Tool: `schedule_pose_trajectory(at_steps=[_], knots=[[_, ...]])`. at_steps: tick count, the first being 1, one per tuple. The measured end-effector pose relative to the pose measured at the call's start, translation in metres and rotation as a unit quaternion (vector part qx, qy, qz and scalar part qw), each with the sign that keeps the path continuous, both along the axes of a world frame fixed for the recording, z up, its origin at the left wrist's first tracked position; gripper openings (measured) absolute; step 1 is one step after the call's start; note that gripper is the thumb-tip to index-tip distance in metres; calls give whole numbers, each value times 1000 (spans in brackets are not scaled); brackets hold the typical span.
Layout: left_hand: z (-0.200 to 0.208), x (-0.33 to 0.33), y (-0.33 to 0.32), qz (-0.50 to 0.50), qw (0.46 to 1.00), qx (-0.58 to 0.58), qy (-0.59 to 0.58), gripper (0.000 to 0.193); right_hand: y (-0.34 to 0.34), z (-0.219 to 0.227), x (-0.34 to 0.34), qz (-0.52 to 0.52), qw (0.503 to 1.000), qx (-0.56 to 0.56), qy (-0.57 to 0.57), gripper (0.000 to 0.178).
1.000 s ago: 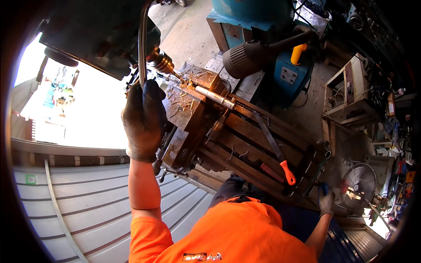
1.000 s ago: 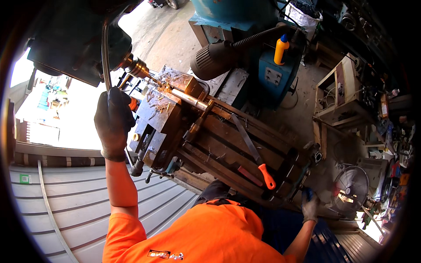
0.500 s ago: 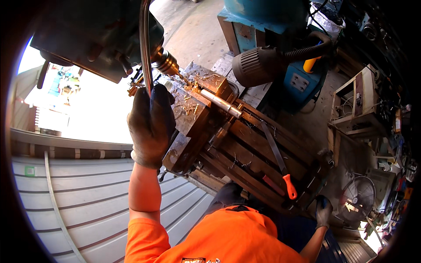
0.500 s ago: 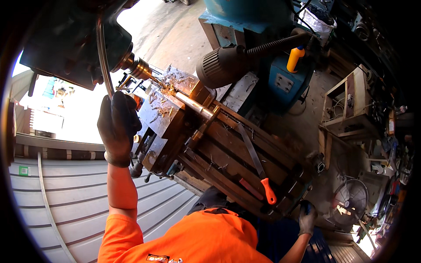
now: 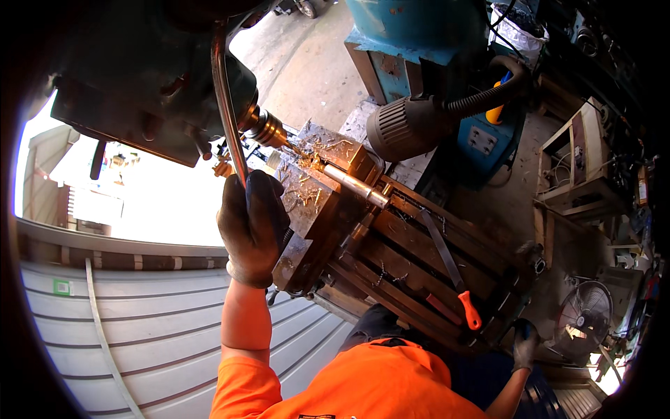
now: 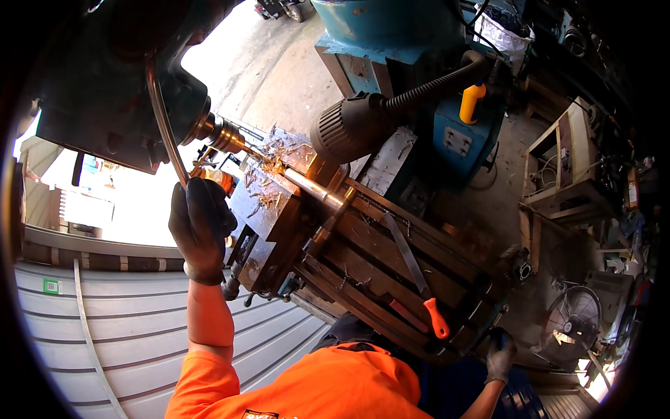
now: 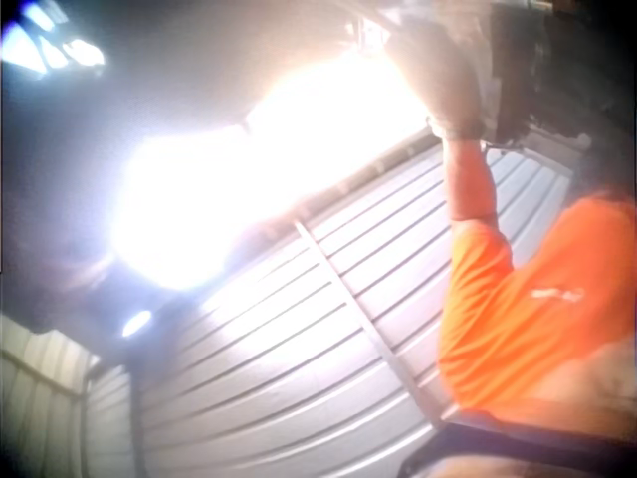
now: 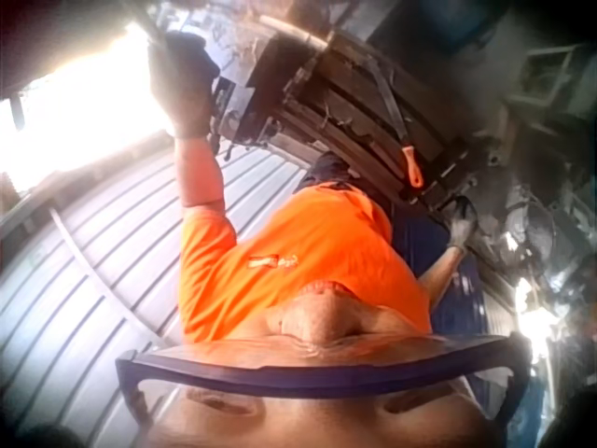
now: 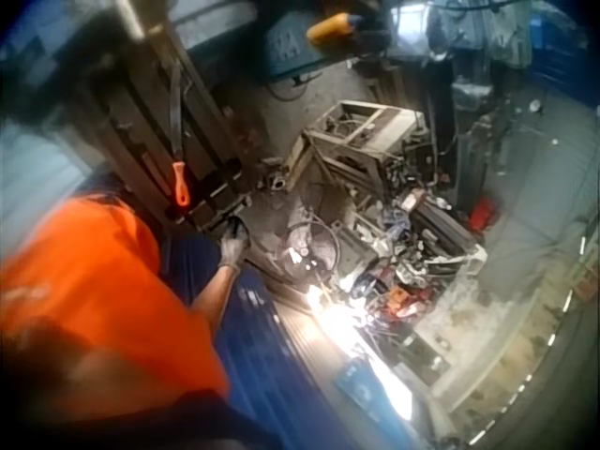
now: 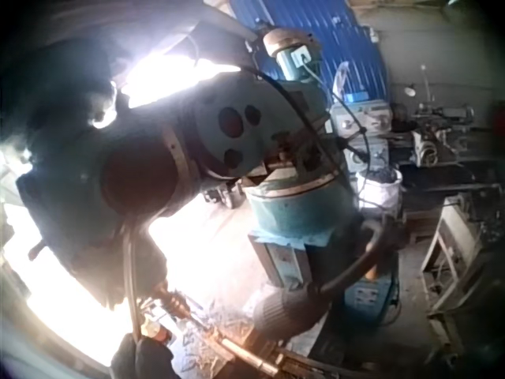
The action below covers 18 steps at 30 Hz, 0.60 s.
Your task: The person operates a drill press to machine a metal workpiece. They repeatedly lower the drill to cut the metal, then raise it to clear chips and reposition the workpiece using a wrench and caliper. The person also briefly walks to a nearby table to retrieve a cylindrical metal part before returning to the drill press.
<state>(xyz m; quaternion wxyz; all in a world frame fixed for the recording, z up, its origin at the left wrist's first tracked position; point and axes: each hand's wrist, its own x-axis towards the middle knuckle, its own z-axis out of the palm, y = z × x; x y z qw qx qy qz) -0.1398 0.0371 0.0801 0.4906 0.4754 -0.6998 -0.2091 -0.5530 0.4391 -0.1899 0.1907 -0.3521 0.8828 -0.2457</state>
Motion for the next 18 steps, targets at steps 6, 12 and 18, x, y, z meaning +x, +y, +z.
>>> schedule_pose_trajectory(at_steps=[6, 12, 18], knots=[[-4, -2, 0, -12, 997, 43, 55, 23, -5, 4, -6, 4, 998, 16, -62, 24], [-14, -5, -2, -1, 997, 25, 78, 22, -1, 8, -5, 27, 1000, 6, 10, 23], [-24, -10, -9, 32, 991, -15, 128, 22, -17, 24, -27, -28, 998, -35, -54, 26]])
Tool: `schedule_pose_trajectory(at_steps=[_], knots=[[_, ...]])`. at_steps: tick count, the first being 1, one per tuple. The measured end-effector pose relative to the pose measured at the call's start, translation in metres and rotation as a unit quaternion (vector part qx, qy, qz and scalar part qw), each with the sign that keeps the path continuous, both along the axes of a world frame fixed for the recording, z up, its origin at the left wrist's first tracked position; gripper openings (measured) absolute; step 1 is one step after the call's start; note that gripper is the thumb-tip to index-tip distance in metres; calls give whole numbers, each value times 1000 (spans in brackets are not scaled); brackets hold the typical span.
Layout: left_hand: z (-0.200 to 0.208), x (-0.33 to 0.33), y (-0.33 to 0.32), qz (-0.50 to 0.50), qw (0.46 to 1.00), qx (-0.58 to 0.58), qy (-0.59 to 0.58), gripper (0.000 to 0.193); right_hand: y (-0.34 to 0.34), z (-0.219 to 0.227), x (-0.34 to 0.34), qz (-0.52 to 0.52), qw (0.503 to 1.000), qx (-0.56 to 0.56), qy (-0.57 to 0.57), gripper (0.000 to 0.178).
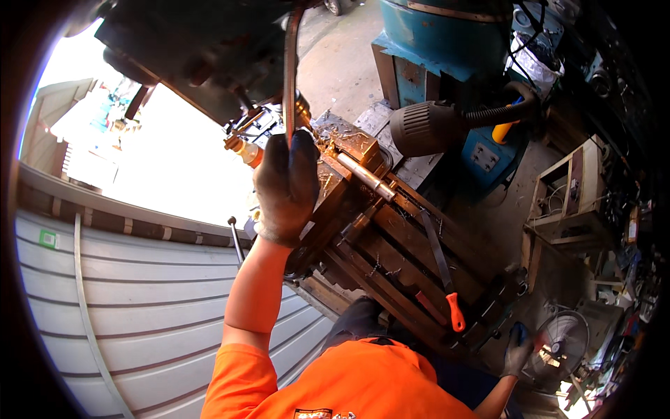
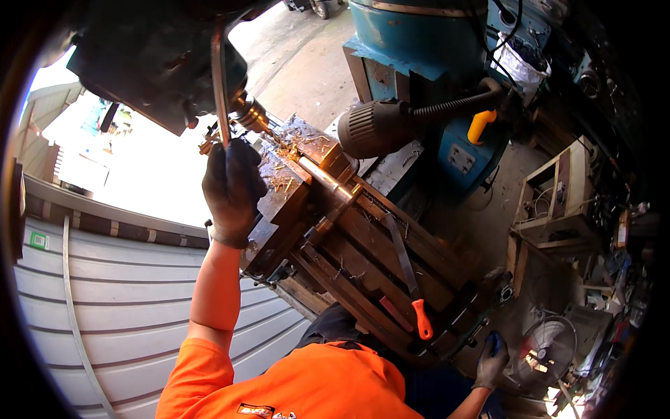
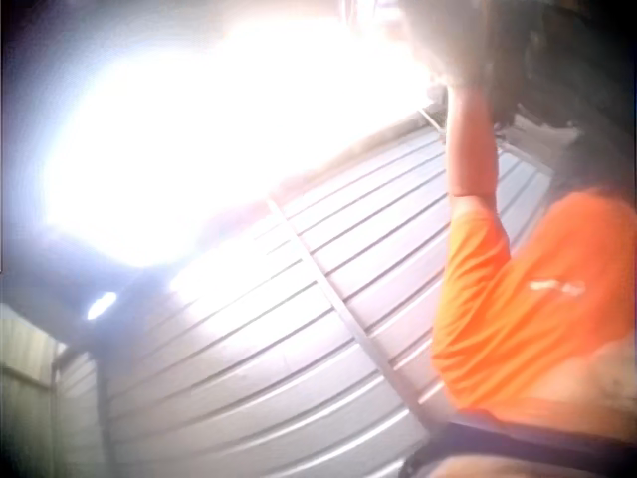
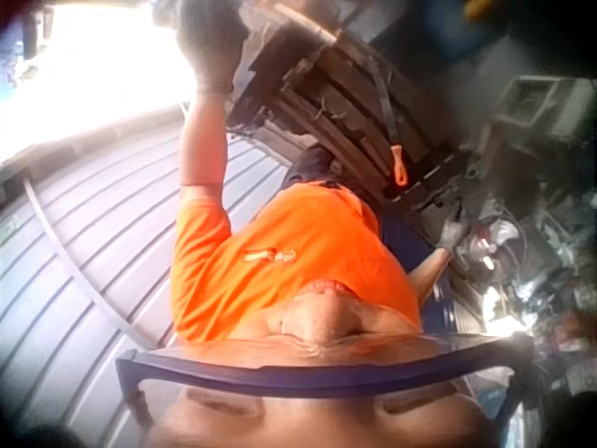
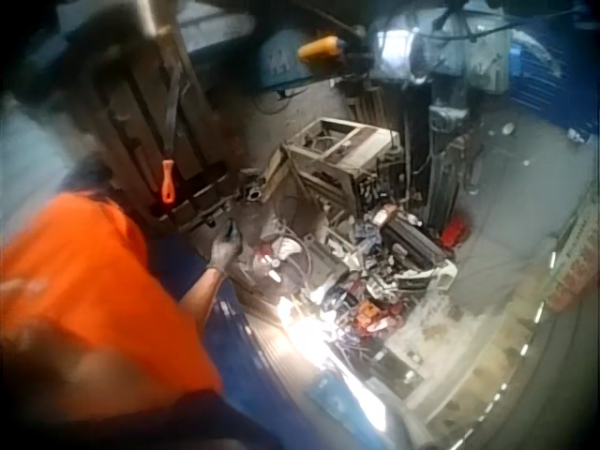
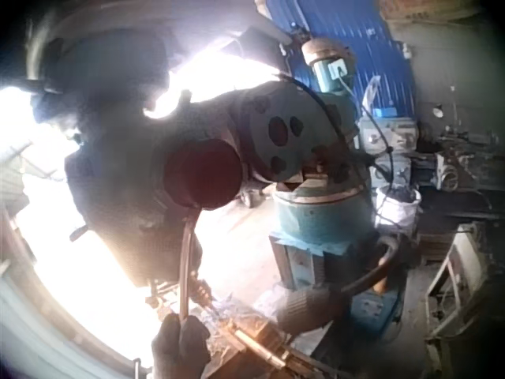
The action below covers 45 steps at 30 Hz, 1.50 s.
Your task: The person operates a drill press to machine a metal workpiece. They repeatedly lower the drill to cut the metal, then raise it to clear chips and reposition the workpiece using a wrench and caliper. The person also briefly walks to a nearby table to retrieve a cylindrical metal part before returning to the drill press.
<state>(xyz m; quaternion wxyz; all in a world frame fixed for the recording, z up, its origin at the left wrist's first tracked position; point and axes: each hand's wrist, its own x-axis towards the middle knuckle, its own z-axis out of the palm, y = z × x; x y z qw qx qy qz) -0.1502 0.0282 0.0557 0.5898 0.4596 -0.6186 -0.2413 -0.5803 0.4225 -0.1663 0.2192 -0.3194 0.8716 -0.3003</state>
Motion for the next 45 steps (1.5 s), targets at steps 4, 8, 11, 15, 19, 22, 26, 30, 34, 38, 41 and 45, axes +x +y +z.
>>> schedule_pose_trajectory(at_steps=[4, 8, 11, 15, 19, 22, 26, 30, 34, 38, 41, 45], knots=[[11, -2, 5, 20, 997, 27, -68, 23, -48, 39, 3, 44, 990, -122, -57, 28], [32, -4, 27, 20, 997, -42, -65, 16, -99, 78, 36, 96, 976, -196, -25, 24], [33, -16, 53, -18, 984, -69, -164, 23, -137, 120, 87, 137, 980, -129, 65, 25], [81, -20, 92, 2, 992, -82, -93, 42, -172, 119, 133, 239, 951, -194, 25, 24], [140, 20, 55, 59, 925, -350, -138, 30, -182, 110, 159, 288, 934, -209, 18, 23], [216, 61, 28, 253, 702, -468, -473, 29, -188, 110, 174, 314, 923, -224, 15, 23], [242, 85, 8, 286, 592, -526, -540, 23, -185, 100, 185, 303, 922, -237, -34, 23], [179, 88, 7, 243, 692, -499, -462, 22, -177, 79, 177, 319, 926, -203, -19, 21], [151, 67, 4, -18, 951, -303, -63, 19, -184, 90, 175, 321, 929, -183, -19, 20], [159, 77, -4, -253, 931, -240, 110, 18, -191, 86, 176, 323, 925, -202, -4, 20], [161, 76, -11, -356, 900, -215, 129, 28, -195, 85, 176, 324, 924, -205, -1, 20], [163, 73, -14, -431, 873, -194, 124, 45, -193, 79, 175, 306, 924, -231, 2, 18]])
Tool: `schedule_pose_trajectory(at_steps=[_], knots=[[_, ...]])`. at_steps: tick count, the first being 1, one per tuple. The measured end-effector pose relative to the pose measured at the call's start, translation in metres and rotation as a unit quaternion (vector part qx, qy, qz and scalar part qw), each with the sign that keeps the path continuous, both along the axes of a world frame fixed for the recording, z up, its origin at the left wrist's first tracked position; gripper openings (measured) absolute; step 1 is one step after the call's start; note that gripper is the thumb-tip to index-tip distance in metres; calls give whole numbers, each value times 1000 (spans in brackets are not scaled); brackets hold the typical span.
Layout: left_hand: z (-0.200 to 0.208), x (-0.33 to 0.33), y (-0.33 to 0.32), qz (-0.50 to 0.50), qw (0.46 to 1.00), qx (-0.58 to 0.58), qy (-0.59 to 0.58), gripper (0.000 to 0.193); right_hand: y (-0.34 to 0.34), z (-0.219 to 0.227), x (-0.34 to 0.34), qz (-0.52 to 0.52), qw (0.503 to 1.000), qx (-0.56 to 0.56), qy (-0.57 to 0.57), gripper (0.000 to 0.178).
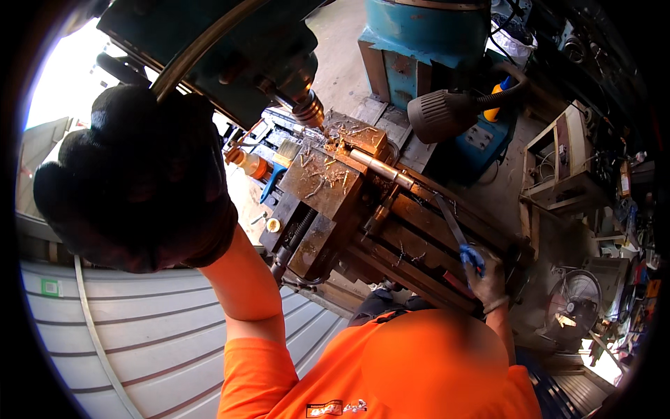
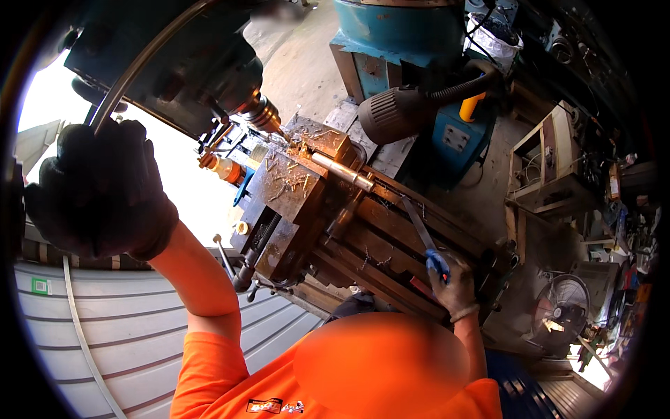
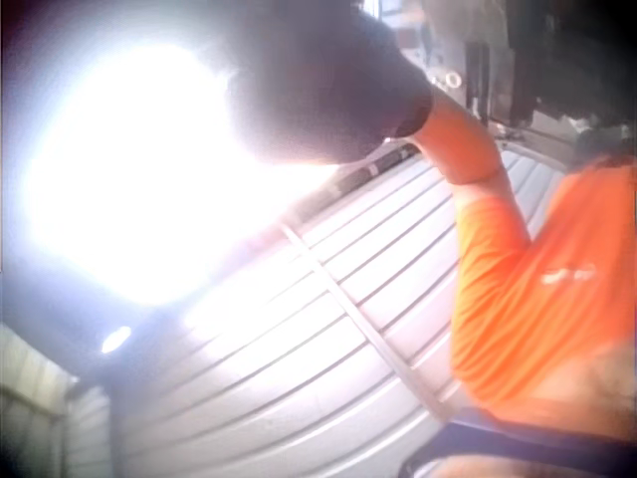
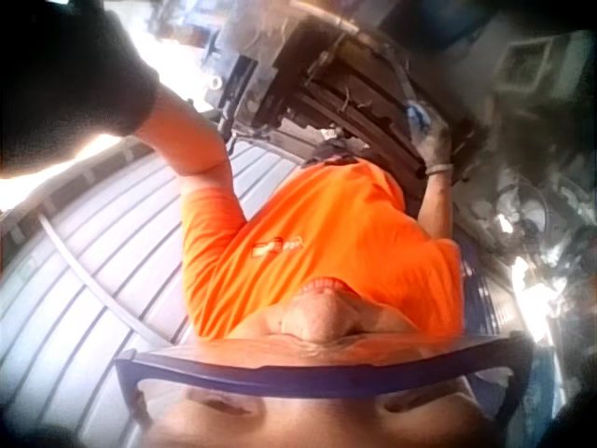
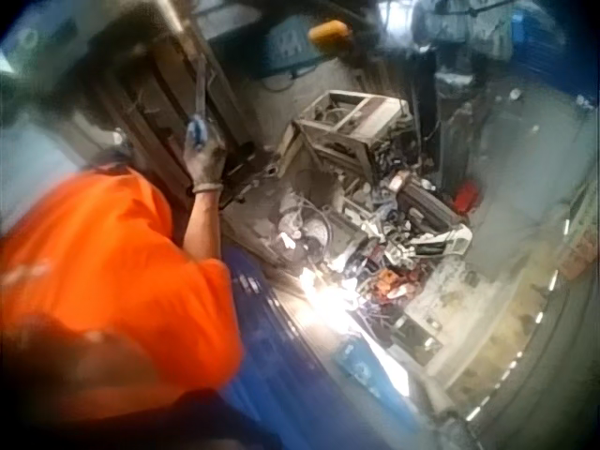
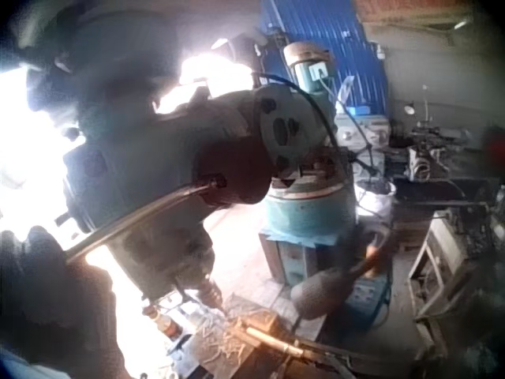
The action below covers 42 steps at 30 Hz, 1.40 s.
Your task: The person operates a drill press to machine a metal workpiece. They repeatedly lower the drill to cut the metal, then raise it to clear chips and reposition the workpiece using a wrench and caliper. The person also briefly walks to a nearby table to retrieve a cylindrical metal part before returning to the drill press.
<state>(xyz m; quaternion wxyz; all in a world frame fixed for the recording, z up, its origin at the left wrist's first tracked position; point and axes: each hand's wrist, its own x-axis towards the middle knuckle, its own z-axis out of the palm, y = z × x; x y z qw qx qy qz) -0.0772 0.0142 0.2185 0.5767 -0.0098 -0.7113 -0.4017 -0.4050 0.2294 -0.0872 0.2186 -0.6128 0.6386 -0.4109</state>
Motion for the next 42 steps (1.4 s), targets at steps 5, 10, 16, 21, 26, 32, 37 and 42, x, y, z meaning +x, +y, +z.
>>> schedule_pose_trajectory(at_steps=[5, 10, 16, 21, 26, 32, 37, 42], knots=[[0, 1, 1, -55, 998, -2, -6, 48, 5, 4, 2, -18, 999, 25, 10, 21], [-3, 1, -6, -88, 996, -17, 1, 48, 12, 4, 6, -62, 998, 13, -16, 17], [-1, -3, 1, -83, 997, 5, -2, 47, 18, 7, 8, -73, 997, 28, -15, 17], [-7, 0, -7, -78, 997, -10, 12, 46, 24, -1, 8, -83, 996, 29, -4, 18], [-9, -1, -4, -79, 997, -9, 21, 47, 25, 0, 11, -83, 996, 28, -18, 22], [-8, -1, -3, -90, 995, -11, 26, 47, 31, -2, 9, -78, 995, 58, -2, 24], [-6, -3, -2, -107, 994, 7, 14, 49, 30, 7, 12, -72, 996, 55, 0, 24], [-11, -6, -8, -137, 989, -45, 36, 51, 30, 9, 14, -71, 995, 64, -14, 23]])
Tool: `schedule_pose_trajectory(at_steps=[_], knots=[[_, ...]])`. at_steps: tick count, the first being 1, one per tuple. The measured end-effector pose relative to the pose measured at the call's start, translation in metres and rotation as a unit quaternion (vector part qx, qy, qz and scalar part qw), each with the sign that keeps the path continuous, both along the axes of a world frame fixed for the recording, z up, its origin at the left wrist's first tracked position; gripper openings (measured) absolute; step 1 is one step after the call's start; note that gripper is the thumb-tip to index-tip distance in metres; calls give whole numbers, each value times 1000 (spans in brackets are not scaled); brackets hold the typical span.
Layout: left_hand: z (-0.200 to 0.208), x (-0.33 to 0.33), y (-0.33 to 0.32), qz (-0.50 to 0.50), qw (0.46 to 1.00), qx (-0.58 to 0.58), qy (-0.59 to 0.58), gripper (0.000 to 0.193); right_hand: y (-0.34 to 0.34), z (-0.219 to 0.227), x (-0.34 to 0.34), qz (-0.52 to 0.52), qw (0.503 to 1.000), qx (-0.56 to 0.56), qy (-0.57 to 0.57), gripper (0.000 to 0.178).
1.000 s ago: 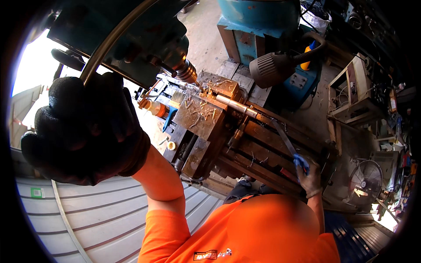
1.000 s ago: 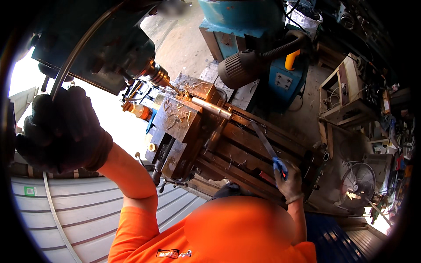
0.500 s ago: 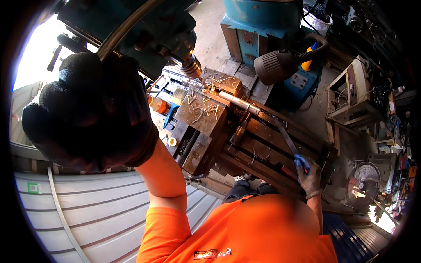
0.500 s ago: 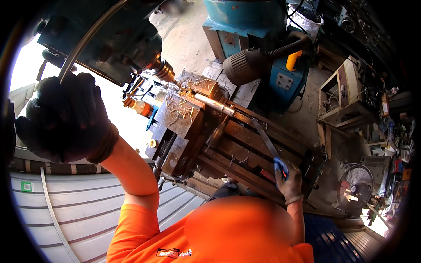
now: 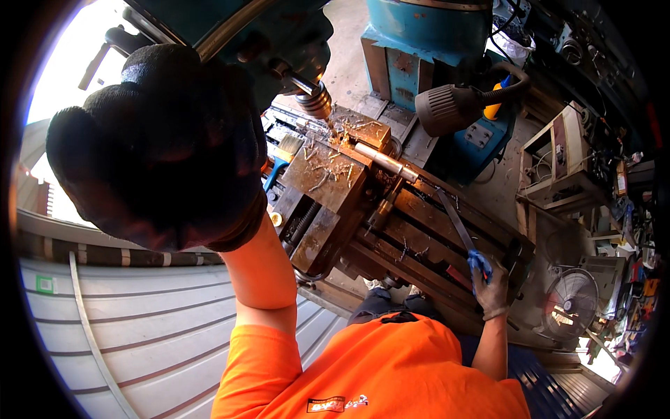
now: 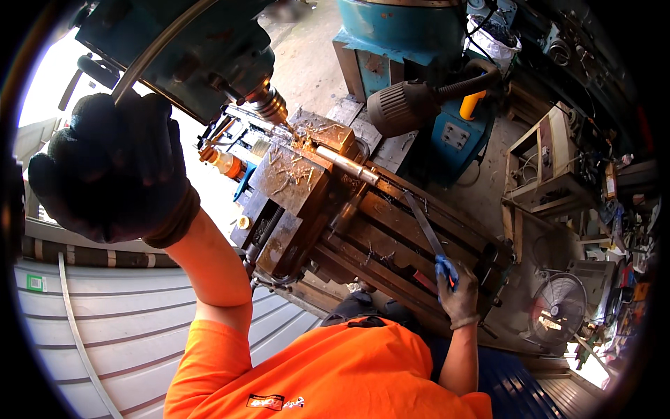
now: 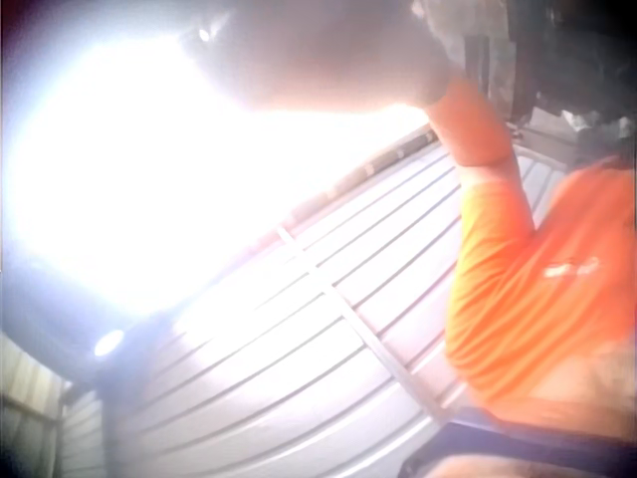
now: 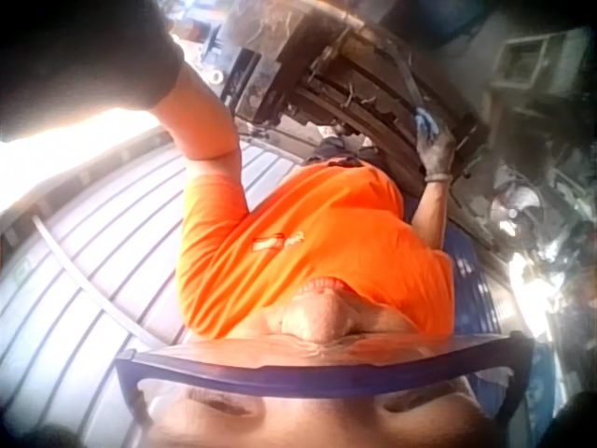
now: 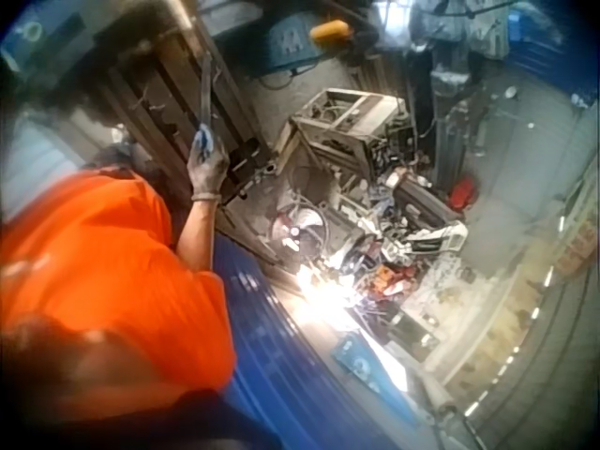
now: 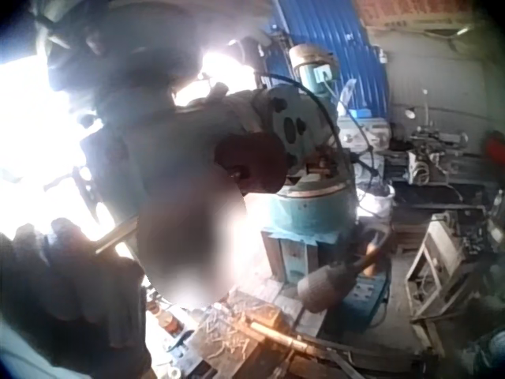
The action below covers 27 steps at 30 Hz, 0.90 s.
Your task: The person operates a drill press to machine a metal workpiece. They repeatedly lower the drill to cut the metal, then raise it to clear chips and reposition the workpiece using a wrench and caliper. The person also briefly walks to a nearby table to retrieve a cylindrical metal part before returning to the drill press.
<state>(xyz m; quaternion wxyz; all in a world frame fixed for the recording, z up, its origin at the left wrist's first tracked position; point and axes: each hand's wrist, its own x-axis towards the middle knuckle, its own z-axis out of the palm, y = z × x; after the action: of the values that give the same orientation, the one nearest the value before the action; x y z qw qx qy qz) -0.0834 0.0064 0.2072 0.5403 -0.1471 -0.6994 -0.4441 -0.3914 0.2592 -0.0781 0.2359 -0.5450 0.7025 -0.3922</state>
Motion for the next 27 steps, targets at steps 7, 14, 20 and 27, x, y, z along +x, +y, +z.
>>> schedule_pose_trajectory(at_steps=[7, 14, 20, 27], knots=[[-4, 0, 7, 35, 997, 61, 13, 53, 1, -3, 1, -2, 1000, -4, -6, 23], [-9, -6, 4, 73, 997, 2, 33, 52, 2, -9, 1, -5, 1000, -16, -7, 23], [-15, -14, 0, 159, 982, -68, 80, 34, -42, 45, 12, 24, 993, -110, 31, 35], [-5, -7, 5, 590, 724, -355, -45, 14, -147, 235, 71, 199, 860, -454, 122, 39]])
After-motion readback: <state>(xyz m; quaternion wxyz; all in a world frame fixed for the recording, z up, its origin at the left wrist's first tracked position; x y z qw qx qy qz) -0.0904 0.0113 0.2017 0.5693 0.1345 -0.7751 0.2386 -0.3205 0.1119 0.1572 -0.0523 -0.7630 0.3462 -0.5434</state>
